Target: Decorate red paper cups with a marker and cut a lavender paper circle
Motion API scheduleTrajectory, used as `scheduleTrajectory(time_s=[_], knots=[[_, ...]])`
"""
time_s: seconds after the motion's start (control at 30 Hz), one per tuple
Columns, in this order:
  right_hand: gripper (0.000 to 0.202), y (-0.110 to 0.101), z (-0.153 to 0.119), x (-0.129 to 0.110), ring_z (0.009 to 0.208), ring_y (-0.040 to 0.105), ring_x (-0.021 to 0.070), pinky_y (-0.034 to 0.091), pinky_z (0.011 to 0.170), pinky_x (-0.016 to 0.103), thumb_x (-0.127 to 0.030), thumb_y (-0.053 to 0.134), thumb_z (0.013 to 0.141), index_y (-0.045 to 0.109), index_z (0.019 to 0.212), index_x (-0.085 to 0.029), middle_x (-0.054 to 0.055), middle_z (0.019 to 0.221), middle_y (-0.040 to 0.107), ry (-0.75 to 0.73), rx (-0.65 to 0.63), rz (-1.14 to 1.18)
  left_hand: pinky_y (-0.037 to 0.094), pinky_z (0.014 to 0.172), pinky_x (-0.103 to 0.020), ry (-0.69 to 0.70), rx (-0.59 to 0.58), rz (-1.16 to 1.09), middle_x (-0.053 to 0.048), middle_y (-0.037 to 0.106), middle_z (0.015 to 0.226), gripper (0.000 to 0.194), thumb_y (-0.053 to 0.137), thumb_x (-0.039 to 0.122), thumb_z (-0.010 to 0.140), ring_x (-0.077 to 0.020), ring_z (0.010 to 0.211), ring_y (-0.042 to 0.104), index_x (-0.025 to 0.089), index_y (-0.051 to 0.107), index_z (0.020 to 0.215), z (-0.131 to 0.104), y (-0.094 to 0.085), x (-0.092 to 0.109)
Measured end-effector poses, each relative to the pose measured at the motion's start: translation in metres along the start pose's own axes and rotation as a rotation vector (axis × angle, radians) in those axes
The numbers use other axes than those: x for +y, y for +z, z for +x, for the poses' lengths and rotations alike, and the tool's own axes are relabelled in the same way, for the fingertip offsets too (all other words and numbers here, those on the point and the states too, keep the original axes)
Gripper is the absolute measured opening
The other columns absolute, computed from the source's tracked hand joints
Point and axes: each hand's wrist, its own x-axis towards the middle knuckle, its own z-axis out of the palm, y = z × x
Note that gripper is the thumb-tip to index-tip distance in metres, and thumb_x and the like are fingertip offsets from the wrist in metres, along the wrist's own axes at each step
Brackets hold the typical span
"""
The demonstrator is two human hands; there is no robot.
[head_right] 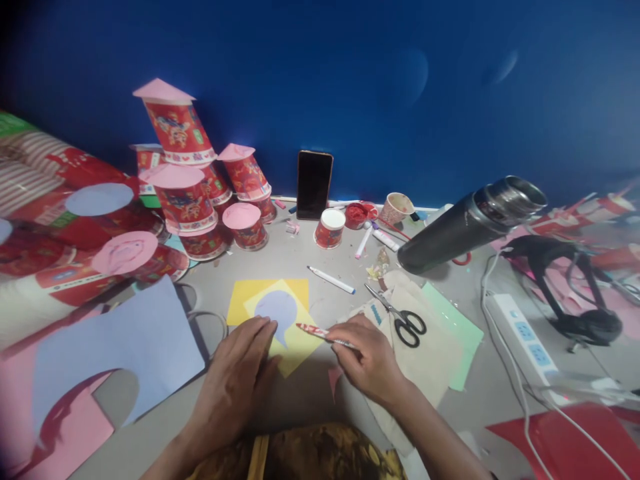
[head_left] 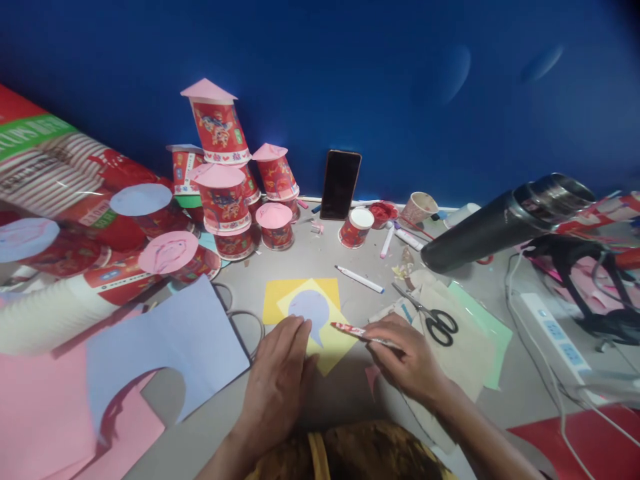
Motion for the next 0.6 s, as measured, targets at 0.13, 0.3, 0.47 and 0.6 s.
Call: scheduleTrajectory(time_s=[0.13,0.3,0.47,0.6], knots=[[0.022,0.009,-0.005,0.003,0.091,0.073,0.0234,0.059,0.08,0.037,-0.017,0.058,0.102,0.077,0.108,-0.027,0.005,0.103,0.084,-0.021,-0.089,-0.073,0.056,0.103,-0.051,0.009,-0.033,0.033,-0.018,0.07,0.133,0.041,0.053,0.024,0.105,-0.0348,0.124,0.066,0.016,0.051,0.145,0.002,-0.001,-0.002],[0.016,-0.006,0.005,0.007,0.091,0.072,0.0236,0.057,0.084,0.038,-0.025,0.06,0.103,0.076,0.099,-0.025,0.007,0.101,0.083,-0.035,-0.065,-0.154,0.055,0.1,-0.05,0.079,-0.002,0.109,-0.018,0.071,0.129,0.032,0.049,0.027,0.107,-0.0345,0.12,0.066,0.016,0.057,0.136,0.004,0.001,-0.007],[0.018,-0.048,0.043,0.024,0.09,0.072,0.0234,0.051,0.082,0.033,-0.026,0.06,0.104,0.075,0.095,-0.023,0.006,0.093,0.08,0.193,-0.011,-0.437,0.054,0.094,-0.047,0.137,0.035,0.156,-0.017,0.071,0.125,0.03,0.046,0.031,0.108,-0.0336,0.114,0.067,0.017,0.06,0.13,0.007,0.003,-0.011],[0.017,-0.068,0.08,0.039,0.1,0.073,0.0238,0.048,0.082,0.03,-0.024,0.06,0.105,0.076,0.103,-0.021,0.008,0.105,0.081,0.316,-0.119,-0.716,0.053,0.095,-0.047,0.185,0.059,0.162,-0.018,0.071,0.123,0.031,0.047,0.032,0.108,-0.0338,0.113,0.067,0.014,0.062,0.129,0.009,0.004,-0.013]])
